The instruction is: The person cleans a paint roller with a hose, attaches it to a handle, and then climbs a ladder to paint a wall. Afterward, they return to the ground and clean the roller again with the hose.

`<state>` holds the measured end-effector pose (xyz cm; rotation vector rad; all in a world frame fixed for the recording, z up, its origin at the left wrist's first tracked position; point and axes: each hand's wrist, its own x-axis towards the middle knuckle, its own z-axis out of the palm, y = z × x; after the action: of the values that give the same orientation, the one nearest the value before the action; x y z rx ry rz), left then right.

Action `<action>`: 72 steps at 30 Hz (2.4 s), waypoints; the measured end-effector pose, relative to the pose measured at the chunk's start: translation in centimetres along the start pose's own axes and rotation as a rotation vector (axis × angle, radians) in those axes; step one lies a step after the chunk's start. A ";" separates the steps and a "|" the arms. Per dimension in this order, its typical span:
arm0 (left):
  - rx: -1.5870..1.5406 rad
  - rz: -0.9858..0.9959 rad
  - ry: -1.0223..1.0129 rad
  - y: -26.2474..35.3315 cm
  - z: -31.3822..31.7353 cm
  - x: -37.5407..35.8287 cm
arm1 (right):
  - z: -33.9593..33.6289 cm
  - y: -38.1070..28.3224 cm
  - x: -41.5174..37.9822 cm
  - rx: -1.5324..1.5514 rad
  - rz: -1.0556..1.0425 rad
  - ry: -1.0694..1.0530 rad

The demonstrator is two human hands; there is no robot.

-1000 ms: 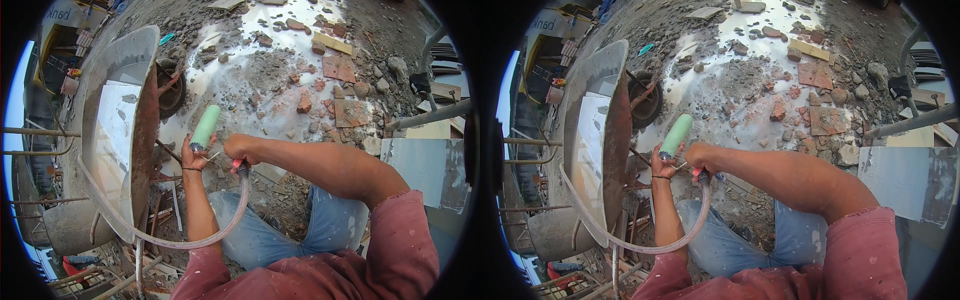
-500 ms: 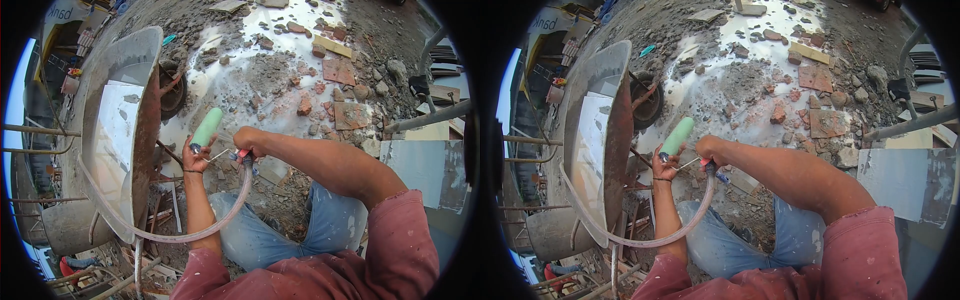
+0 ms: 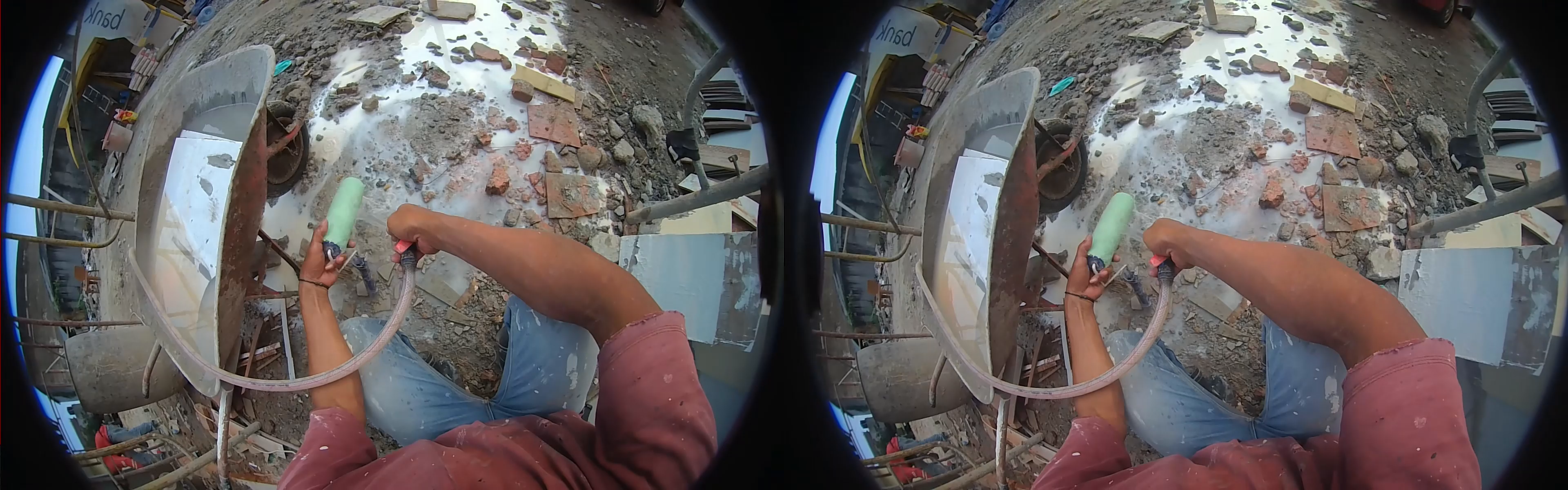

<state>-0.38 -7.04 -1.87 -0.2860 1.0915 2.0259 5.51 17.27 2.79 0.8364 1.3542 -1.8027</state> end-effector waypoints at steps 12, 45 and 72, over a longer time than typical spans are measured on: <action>1.538 0.653 0.409 -1.3 2.1 0.1 | 1.9 0.2 -2.6 -0.077 -0.015 -0.113; 1.383 0.871 0.502 -1.5 2.8 0.0 | 0.7 0.8 -1.0 -0.007 0.011 -0.047; 0.704 0.743 0.791 1.4 -4.0 -4.0 | -1.0 1.0 1.3 0.038 0.059 0.018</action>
<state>0.58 -12.75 -1.28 -0.3471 2.6286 1.9679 5.73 17.86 0.94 0.9054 1.2961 -1.7845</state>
